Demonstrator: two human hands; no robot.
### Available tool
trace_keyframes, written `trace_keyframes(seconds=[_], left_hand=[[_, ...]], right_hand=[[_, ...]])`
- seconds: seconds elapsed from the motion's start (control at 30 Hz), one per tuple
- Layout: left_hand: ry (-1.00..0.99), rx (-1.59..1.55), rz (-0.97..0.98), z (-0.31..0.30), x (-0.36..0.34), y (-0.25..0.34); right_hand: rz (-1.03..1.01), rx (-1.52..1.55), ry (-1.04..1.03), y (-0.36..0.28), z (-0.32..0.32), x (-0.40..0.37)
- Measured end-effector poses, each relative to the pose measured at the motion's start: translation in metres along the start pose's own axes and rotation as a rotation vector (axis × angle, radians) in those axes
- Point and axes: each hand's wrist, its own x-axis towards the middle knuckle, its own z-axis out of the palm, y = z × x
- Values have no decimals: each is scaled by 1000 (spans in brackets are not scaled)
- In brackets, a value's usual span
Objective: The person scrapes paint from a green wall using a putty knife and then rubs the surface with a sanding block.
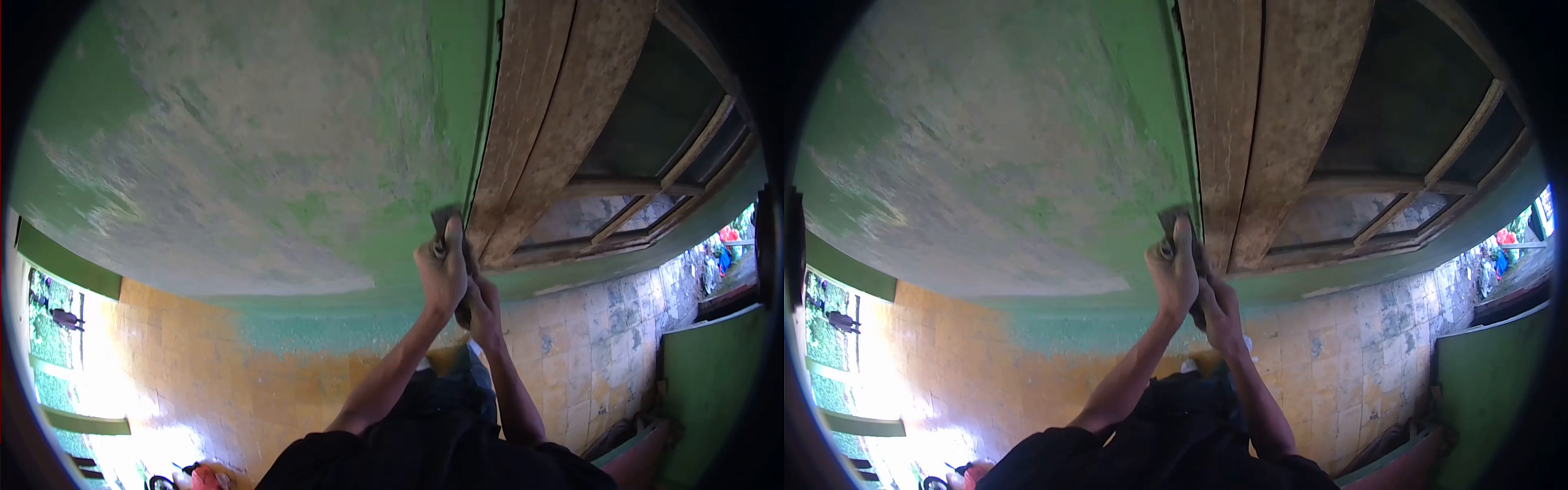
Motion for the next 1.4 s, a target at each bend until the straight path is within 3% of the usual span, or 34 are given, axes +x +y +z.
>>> trace_keyframes(seconds=[0.07,0.17,0.27,0.37,0.57,0.7,0.87,0.97,1.07,1.17,1.27,1.4], left_hand=[[-20,18,48,0,6,8],[-4,30,-102,-5,-4,-4],[9,28,-50,4,-1,16],[-33,35,123,12,16,34],[12,-15,-68,-8,-4,-40],[-30,39,42,2,5,-10],[22,55,-70,-19,-7,-76],[-14,67,9,-10,-1,-45],[-13,49,15,-13,3,-55],[-31,17,-81,-17,-1,-65],[-36,44,5,-6,3,-30],[-35,88,-17,-13,-1,-53]], right_hand=[[11,7,-17,8,-4,-2],[15,9,-6,18,-6,-2],[-53,-24,-22,0,0,7],[-71,-43,-79,-16,0,10],[29,-44,68,43,-16,3],[-49,-63,-25,29,-19,18],[32,-85,76,62,-25,-1],[3,-84,52,49,-24,6],[7,-90,51,52,-27,6],[5,-90,63,57,-25,4],[-23,-60,39,39,-19,10],[27,-31,43,60,-29,5]])
